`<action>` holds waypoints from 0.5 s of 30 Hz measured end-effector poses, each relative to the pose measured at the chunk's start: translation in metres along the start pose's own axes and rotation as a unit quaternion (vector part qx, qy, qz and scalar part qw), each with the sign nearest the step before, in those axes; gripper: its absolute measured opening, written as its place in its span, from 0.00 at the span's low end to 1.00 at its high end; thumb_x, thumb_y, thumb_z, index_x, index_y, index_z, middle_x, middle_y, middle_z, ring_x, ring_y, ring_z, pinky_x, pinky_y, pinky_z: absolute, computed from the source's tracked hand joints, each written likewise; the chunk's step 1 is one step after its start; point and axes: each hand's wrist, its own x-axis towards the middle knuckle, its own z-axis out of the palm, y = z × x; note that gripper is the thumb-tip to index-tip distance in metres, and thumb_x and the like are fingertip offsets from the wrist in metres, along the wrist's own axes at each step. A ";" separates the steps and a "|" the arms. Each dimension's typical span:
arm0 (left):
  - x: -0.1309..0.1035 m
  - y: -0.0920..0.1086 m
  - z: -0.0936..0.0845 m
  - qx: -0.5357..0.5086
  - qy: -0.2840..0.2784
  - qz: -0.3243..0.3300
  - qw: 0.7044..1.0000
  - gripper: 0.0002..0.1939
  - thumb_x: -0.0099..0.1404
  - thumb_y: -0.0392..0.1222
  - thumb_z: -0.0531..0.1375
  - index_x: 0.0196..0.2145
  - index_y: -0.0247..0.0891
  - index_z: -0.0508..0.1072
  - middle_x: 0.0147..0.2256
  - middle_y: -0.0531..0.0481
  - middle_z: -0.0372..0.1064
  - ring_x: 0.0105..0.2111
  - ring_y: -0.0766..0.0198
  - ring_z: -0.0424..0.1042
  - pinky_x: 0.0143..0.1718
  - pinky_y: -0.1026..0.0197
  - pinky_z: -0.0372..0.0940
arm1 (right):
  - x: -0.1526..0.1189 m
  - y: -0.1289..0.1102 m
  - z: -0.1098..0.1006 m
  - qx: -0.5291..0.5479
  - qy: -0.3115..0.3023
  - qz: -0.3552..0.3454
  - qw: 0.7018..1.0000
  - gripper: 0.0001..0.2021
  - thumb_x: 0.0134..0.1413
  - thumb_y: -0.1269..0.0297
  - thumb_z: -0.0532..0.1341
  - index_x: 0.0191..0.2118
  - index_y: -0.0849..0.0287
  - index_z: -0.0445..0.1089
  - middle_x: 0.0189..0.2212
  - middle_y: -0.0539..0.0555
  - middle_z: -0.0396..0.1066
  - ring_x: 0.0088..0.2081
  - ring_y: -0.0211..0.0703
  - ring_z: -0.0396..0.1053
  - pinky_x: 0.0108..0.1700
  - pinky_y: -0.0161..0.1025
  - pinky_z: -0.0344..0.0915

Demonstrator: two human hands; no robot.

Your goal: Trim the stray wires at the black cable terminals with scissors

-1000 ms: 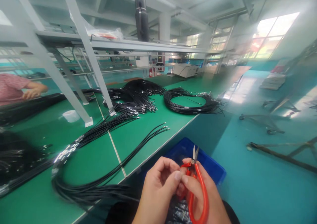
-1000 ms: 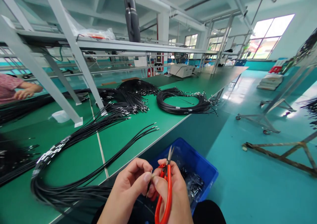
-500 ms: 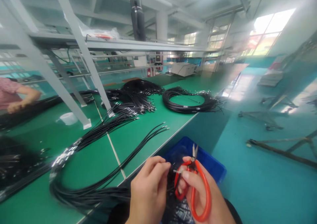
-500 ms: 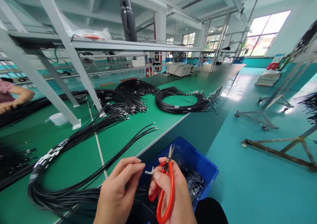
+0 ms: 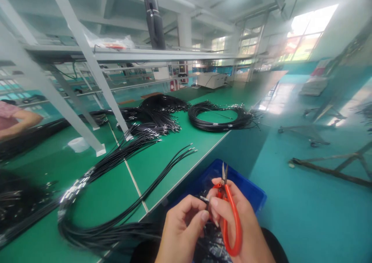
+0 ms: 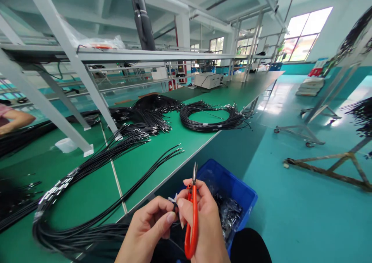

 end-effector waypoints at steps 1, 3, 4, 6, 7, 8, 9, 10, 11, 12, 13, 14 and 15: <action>0.000 -0.001 0.000 -0.004 0.004 -0.003 1.000 0.12 0.55 0.45 0.64 0.24 0.33 0.71 0.20 0.54 0.64 0.19 0.72 0.58 0.20 0.70 0.54 | -0.001 0.000 0.000 -0.007 -0.002 -0.008 1.000 0.18 0.40 0.67 0.68 0.39 0.57 0.63 0.22 0.45 0.67 0.18 0.31 0.57 0.20 0.29 0.55; 0.002 -0.003 -0.002 -0.014 0.010 -0.012 1.000 0.13 0.54 0.47 0.64 0.24 0.33 0.71 0.20 0.53 0.64 0.18 0.72 0.59 0.20 0.70 0.54 | -0.002 -0.001 0.000 -0.036 0.010 -0.033 0.999 0.17 0.41 0.67 0.67 0.39 0.57 0.64 0.21 0.45 0.66 0.18 0.31 0.58 0.20 0.29 0.55; 0.003 -0.004 -0.002 -0.017 0.012 -0.017 1.000 0.13 0.53 0.47 0.64 0.24 0.33 0.71 0.20 0.53 0.64 0.18 0.72 0.59 0.20 0.70 0.54 | -0.003 -0.002 0.000 -0.060 0.026 -0.054 0.996 0.16 0.41 0.67 0.67 0.38 0.56 0.64 0.21 0.45 0.67 0.19 0.32 0.59 0.21 0.29 0.57; 0.005 -0.005 -0.003 -0.017 0.012 -0.025 0.999 0.14 0.53 0.47 0.64 0.25 0.33 0.70 0.20 0.52 0.65 0.17 0.72 0.59 0.19 0.70 0.54 | -0.006 -0.002 -0.001 -0.120 0.066 -0.109 0.985 0.16 0.41 0.66 0.67 0.39 0.55 0.65 0.25 0.47 0.70 0.24 0.36 0.65 0.26 0.30 0.62; 0.005 -0.005 -0.003 -0.015 0.011 -0.025 1.000 0.13 0.53 0.47 0.64 0.24 0.33 0.70 0.20 0.52 0.65 0.17 0.72 0.59 0.19 0.70 0.54 | -0.007 -0.001 -0.002 -0.153 0.082 -0.139 0.975 0.16 0.42 0.66 0.67 0.39 0.54 0.66 0.28 0.48 0.71 0.27 0.38 0.67 0.30 0.32 0.64; 0.005 -0.005 -0.003 -0.015 0.010 -0.024 1.000 0.13 0.53 0.47 0.64 0.24 0.33 0.70 0.20 0.53 0.64 0.17 0.72 0.59 0.19 0.70 0.54 | -0.008 -0.001 -0.002 -0.185 0.087 -0.165 0.965 0.15 0.43 0.66 0.66 0.40 0.53 0.66 0.31 0.50 0.72 0.31 0.40 0.69 0.34 0.33 0.66; 0.005 -0.004 -0.002 -0.015 0.009 -0.021 1.000 0.13 0.53 0.46 0.64 0.23 0.33 0.70 0.19 0.54 0.63 0.17 0.72 0.59 0.19 0.71 0.54 | -0.008 0.001 -0.002 -0.213 0.085 -0.186 0.955 0.15 0.44 0.66 0.65 0.40 0.53 0.66 0.34 0.51 0.73 0.34 0.42 0.69 0.37 0.35 0.66; 0.005 -0.003 -0.002 -0.015 0.008 -0.018 1.000 0.13 0.53 0.46 0.64 0.23 0.33 0.70 0.19 0.54 0.62 0.17 0.72 0.58 0.19 0.71 0.54 | -0.009 0.003 -0.003 -0.237 0.078 -0.200 0.947 0.14 0.45 0.66 0.64 0.40 0.52 0.67 0.35 0.51 0.73 0.36 0.43 0.70 0.39 0.37 0.67; 0.005 -0.001 -0.001 -0.014 0.007 -0.015 1.000 0.12 0.54 0.45 0.64 0.23 0.33 0.70 0.18 0.55 0.61 0.17 0.72 0.58 0.19 0.71 0.53 | -0.008 0.005 -0.003 -0.255 0.069 -0.210 0.941 0.13 0.46 0.66 0.64 0.40 0.52 0.67 0.35 0.51 0.73 0.36 0.43 0.70 0.40 0.37 0.67; 0.004 0.000 0.000 -0.013 0.007 -0.013 1.000 0.12 0.54 0.45 0.64 0.22 0.33 0.69 0.18 0.55 0.60 0.17 0.72 0.57 0.19 0.71 0.53 | -0.008 0.006 -0.003 -0.267 0.063 -0.218 0.937 0.12 0.46 0.66 0.63 0.40 0.52 0.67 0.34 0.51 0.73 0.36 0.44 0.71 0.40 0.38 0.67; 0.004 0.001 0.000 -0.013 0.006 -0.013 1.000 0.12 0.54 0.45 0.64 0.22 0.33 0.69 0.18 0.56 0.60 0.17 0.72 0.57 0.19 0.71 0.53 | -0.008 0.008 -0.003 -0.275 0.061 -0.225 0.933 0.11 0.47 0.67 0.63 0.39 0.52 0.68 0.33 0.51 0.73 0.36 0.44 0.72 0.39 0.37 0.67; 0.004 0.001 0.000 -0.013 0.005 -0.014 1.000 0.13 0.54 0.45 0.64 0.22 0.33 0.69 0.18 0.56 0.60 0.17 0.73 0.57 0.19 0.72 0.53 | -0.007 0.009 -0.003 -0.279 0.062 -0.232 0.930 0.11 0.47 0.67 0.63 0.39 0.52 0.69 0.32 0.51 0.73 0.35 0.44 0.72 0.37 0.37 0.68; 0.003 0.001 0.000 -0.015 0.004 -0.015 1.000 0.13 0.54 0.46 0.64 0.23 0.33 0.69 0.18 0.56 0.60 0.17 0.73 0.57 0.19 0.71 0.53 | -0.007 0.010 -0.002 -0.283 0.065 -0.239 0.927 0.11 0.47 0.67 0.63 0.39 0.52 0.69 0.31 0.50 0.73 0.34 0.44 0.72 0.36 0.36 0.68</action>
